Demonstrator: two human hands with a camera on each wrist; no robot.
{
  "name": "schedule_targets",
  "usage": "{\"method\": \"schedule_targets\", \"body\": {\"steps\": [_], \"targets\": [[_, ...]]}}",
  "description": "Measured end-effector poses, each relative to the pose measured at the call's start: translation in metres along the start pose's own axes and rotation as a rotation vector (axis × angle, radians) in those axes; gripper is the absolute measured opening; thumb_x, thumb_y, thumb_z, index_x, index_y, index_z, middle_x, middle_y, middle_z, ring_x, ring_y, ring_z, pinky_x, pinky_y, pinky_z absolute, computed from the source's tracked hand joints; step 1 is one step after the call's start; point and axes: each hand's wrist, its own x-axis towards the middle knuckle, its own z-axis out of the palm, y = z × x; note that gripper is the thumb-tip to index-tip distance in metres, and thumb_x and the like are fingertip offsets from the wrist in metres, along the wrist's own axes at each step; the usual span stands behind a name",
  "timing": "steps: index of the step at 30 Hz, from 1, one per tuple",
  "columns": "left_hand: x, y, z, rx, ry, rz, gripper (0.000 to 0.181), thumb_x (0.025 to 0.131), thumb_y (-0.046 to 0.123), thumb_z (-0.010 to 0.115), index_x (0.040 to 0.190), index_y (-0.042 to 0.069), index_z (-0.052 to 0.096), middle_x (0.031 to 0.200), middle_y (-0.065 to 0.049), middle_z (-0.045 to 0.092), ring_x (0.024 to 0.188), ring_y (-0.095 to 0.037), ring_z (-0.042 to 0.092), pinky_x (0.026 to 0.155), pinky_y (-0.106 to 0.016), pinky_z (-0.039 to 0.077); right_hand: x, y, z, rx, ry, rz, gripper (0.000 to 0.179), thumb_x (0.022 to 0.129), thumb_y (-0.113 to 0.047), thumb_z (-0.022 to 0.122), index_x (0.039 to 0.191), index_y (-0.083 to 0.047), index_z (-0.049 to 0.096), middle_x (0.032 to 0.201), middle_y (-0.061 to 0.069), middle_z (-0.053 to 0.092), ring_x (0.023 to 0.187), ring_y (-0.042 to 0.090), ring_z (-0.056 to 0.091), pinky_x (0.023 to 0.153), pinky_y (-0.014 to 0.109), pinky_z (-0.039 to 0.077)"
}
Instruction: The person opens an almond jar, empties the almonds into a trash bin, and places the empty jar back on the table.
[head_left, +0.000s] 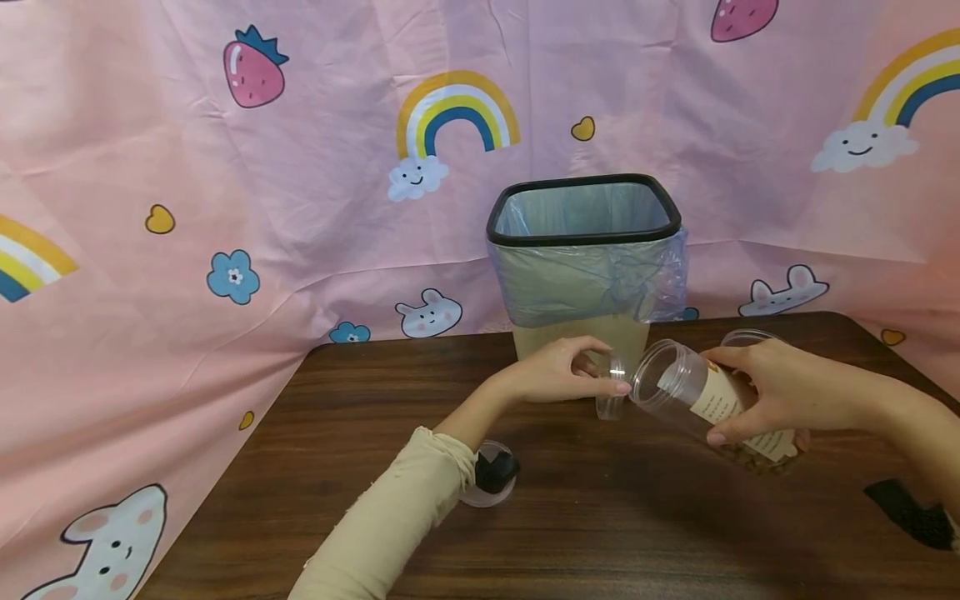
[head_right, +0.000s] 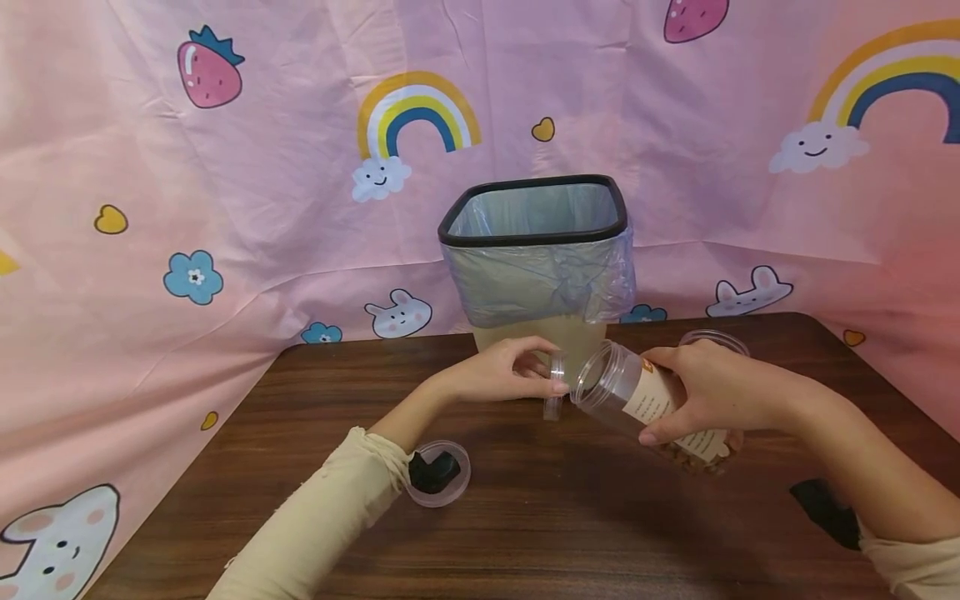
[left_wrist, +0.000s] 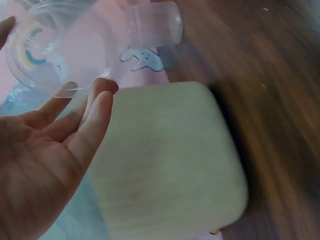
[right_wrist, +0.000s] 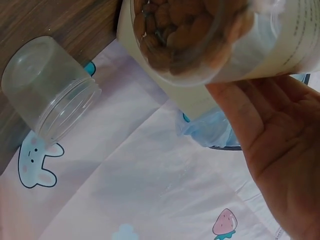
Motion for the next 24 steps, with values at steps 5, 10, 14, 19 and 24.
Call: {"method": "schedule_targets", "body": {"steps": [5,10,14,19,24], "targets": [[-0.004,-0.016,0.006,-0.057,-0.045,-0.046,0.062,0.078,0.027,0.073,0.13,0.004,0.048,0.119,-0.002,0.055,0.094,-0.006,0.06,0.077,-0.02,0.047,-0.001,0.0,0.001,0.038,-0.014,0.027,0.091,0.07,-0.044,0.076,0.133,0.006,0.034,0.087,0.005,0.053,0.061,0.011,0.056,0.032,0.031,0.043],[-0.004,-0.029,0.017,-0.069,-0.108,-0.065,0.064,0.075,0.021,0.076,0.129,0.001,0.049,0.122,-0.003,0.054,0.094,-0.007,0.061,0.077,-0.019,0.046,0.0,0.001,0.002,0.034,-0.007,0.024,0.088,0.07,-0.044,0.076,0.132,0.005,0.036,0.087,0.005,0.053,0.064,0.011,0.056,0.032,0.031,0.043],[-0.004,-0.035,0.023,-0.065,-0.148,-0.07,0.067,0.072,0.018,0.078,0.13,0.002,0.048,0.121,-0.005,0.055,0.094,-0.006,0.061,0.076,-0.018,0.047,0.001,0.002,0.004,0.013,0.005,0.021,0.088,0.069,-0.046,0.076,0.131,0.004,0.038,0.088,0.004,0.053,0.065,0.01,0.055,0.032,0.03,0.043],[-0.005,-0.044,0.029,-0.061,-0.186,-0.065,0.071,0.071,0.016,0.079,0.132,0.002,0.046,0.132,-0.007,0.047,0.102,-0.01,0.058,0.076,-0.018,0.046,0.002,0.003,0.005,-0.001,0.01,0.016,0.089,0.068,-0.048,0.076,0.13,0.005,0.039,0.087,0.004,0.054,0.065,0.009,0.055,0.032,0.029,0.043],[-0.004,-0.049,0.034,-0.053,-0.188,-0.047,0.072,0.071,0.016,0.08,0.133,0.004,0.046,0.135,-0.005,0.044,0.105,-0.011,0.056,0.078,-0.018,0.046,0.002,0.004,0.005,0.02,0.001,0.011,0.089,0.069,-0.047,0.076,0.13,0.006,0.038,0.083,0.002,0.055,0.063,0.008,0.056,0.033,0.03,0.043]]}}
